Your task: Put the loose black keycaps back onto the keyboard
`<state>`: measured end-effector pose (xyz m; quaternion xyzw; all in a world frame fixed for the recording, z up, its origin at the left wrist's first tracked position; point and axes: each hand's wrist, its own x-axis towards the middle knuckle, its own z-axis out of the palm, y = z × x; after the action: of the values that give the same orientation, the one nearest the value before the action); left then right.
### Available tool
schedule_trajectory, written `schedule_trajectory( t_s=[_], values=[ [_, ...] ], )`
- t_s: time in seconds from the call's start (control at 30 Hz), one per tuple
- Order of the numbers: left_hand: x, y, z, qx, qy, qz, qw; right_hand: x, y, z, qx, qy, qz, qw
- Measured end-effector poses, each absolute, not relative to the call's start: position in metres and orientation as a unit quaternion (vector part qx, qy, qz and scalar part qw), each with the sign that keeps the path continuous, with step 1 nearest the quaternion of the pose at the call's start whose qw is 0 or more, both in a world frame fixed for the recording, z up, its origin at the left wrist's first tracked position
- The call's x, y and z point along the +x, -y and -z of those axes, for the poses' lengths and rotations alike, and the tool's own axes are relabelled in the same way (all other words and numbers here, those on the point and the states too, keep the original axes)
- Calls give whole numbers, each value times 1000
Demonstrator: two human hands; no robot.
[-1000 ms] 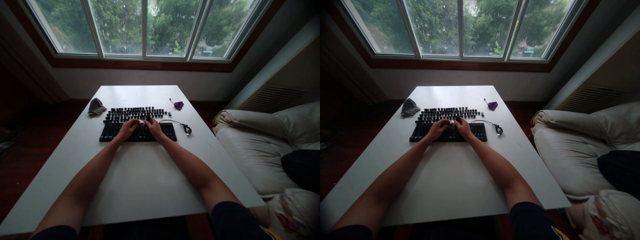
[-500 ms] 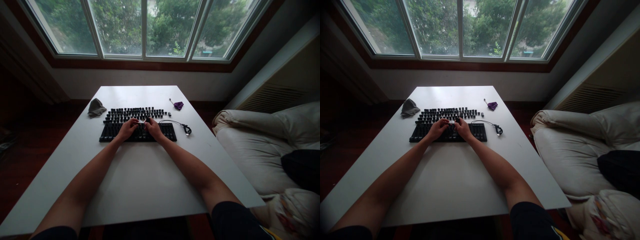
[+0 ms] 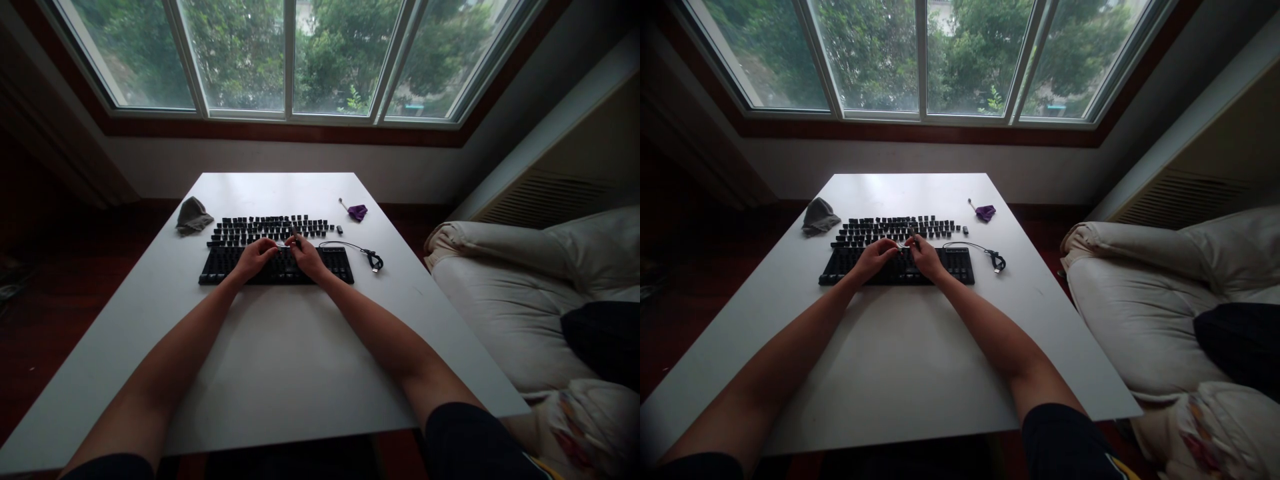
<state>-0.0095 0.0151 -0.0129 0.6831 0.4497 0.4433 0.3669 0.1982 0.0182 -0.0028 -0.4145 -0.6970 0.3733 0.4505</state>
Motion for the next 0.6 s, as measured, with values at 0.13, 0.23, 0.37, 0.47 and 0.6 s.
schedule_trajectory(
  t_s=[0.13, 0.23, 0.37, 0.47, 0.6],
  values=[
    [-9, -15, 12, 677, -441, -448, 382, 199, -14, -3, -422, 737, -334, 410],
    [-10, -15, 13, 677, -445, -447, 380, 199, -12, -4, -430, 748, -323, 389],
    [-11, -15, 14, 680, -452, -444, 371, 198, -13, -3, -433, 755, -312, 382],
    [-10, -14, 12, 683, -449, -442, 369, 198, -13, -2, -436, 755, -312, 377],
    [-9, -12, 8, 693, -440, -436, 368, 198, -13, -2, -433, 757, -308, 381]
  ],
)
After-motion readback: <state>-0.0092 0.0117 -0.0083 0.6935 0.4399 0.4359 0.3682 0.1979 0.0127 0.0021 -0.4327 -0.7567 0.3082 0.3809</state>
